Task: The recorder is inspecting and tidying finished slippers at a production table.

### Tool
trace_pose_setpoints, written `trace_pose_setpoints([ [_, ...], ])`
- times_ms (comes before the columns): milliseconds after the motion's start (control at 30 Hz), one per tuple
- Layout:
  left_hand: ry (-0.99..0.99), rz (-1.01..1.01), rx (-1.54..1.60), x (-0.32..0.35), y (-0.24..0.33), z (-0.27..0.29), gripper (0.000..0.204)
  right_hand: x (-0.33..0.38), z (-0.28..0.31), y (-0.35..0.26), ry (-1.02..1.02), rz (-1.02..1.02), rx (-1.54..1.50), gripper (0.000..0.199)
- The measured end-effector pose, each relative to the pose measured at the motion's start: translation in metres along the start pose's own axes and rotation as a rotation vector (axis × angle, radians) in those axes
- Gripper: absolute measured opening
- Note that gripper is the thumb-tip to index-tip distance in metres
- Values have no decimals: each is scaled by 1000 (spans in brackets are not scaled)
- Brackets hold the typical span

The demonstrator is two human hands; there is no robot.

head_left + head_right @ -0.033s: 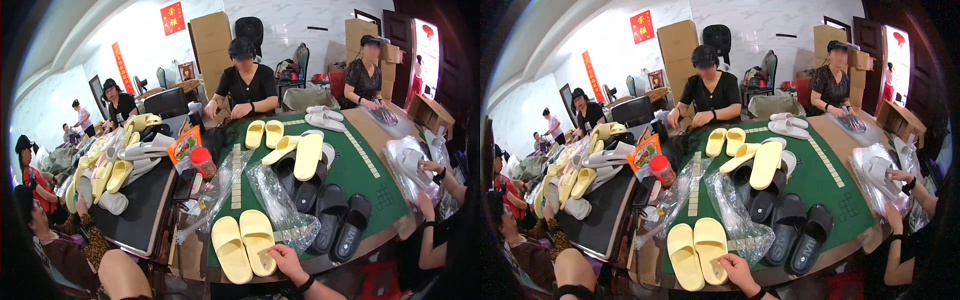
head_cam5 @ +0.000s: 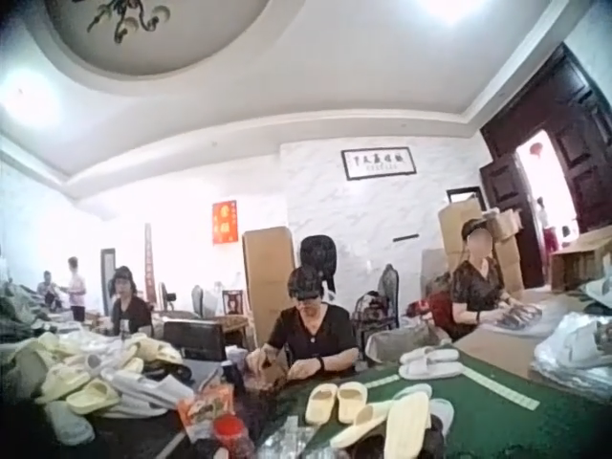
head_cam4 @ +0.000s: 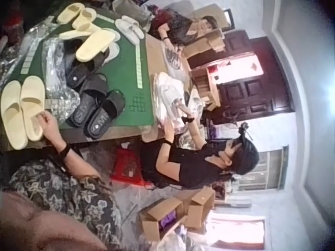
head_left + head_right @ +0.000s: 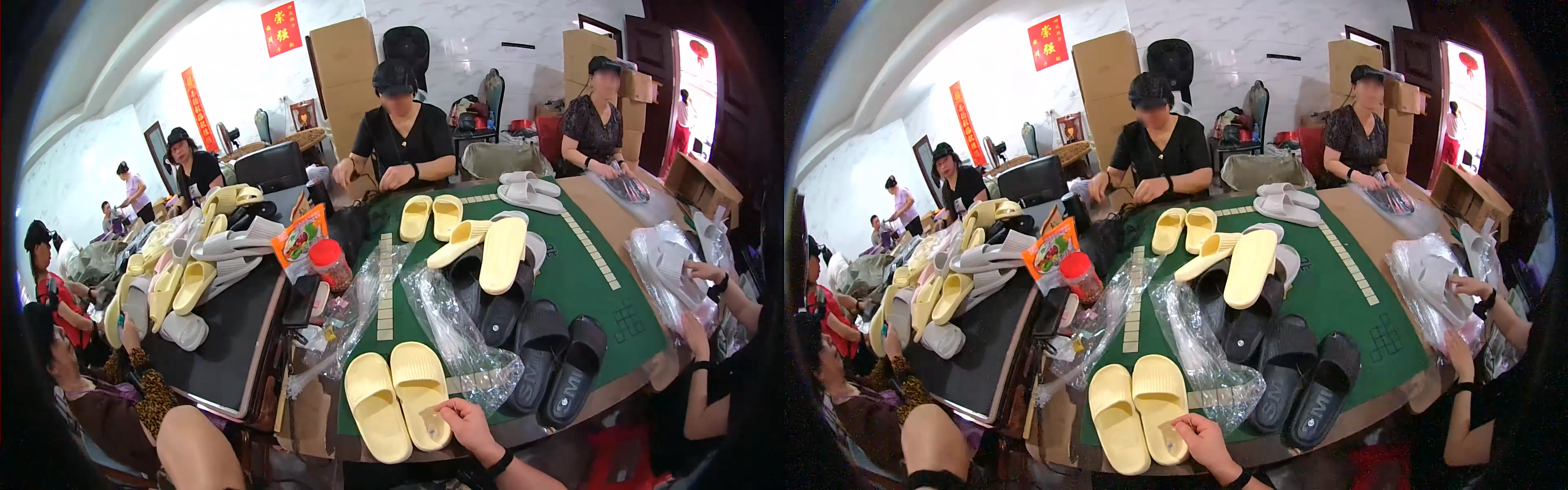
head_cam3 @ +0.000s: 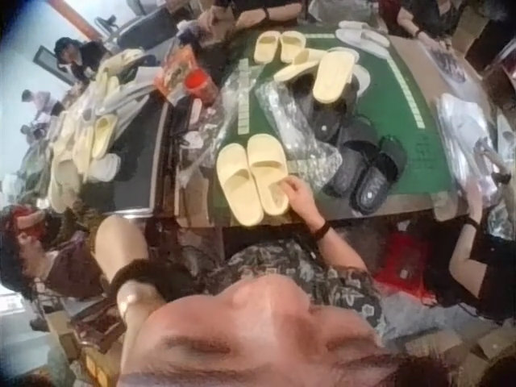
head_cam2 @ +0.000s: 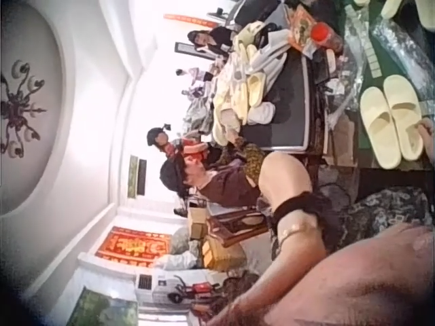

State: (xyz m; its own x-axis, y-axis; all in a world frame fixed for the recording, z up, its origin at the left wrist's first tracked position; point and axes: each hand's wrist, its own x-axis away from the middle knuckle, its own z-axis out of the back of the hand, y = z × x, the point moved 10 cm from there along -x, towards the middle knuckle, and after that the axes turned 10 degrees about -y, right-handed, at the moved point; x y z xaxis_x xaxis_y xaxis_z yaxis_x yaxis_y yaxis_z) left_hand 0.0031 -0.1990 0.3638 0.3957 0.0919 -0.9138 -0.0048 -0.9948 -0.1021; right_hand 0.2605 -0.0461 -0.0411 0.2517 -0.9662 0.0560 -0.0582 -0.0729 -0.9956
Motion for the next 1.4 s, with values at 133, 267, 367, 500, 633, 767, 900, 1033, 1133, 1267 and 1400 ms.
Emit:
trace_pose_setpoints([
  [133,34,65,-7,9,-14,7,52,2,-1,-12,-2,-11,-25,17],
  [267,68,142,-8,19,-31,13,53,-3,2,-10,-11,-18,1,17],
  [367,93,169,-17,21,-34,19,54,-7,-2,-4,-41,-17,-18,17],
  [500,140,123,-55,14,-21,31,55,-4,-6,-14,-61,-12,22,17],
  [633,183,54,-90,-1,2,40,56,5,6,-51,-105,-78,-61,27],
  [767,217,48,-133,3,11,46,57,15,26,-173,-145,227,-387,61],
  [900,-384,656,-653,59,-37,72,63,57,85,-237,61,658,-652,68],
  [1033,-901,1050,-648,195,-123,70,67,40,144,-276,193,803,-484,64],
  [1133,-1080,1088,-947,258,-125,109,72,-12,143,-236,113,697,-723,61],
  [1267,-1159,1110,-1046,306,-122,124,72,-30,106,-197,161,423,-438,55],
  [1400,-1126,1125,-901,335,-120,127,70,-60,51,-106,22,-5,536,70],
])
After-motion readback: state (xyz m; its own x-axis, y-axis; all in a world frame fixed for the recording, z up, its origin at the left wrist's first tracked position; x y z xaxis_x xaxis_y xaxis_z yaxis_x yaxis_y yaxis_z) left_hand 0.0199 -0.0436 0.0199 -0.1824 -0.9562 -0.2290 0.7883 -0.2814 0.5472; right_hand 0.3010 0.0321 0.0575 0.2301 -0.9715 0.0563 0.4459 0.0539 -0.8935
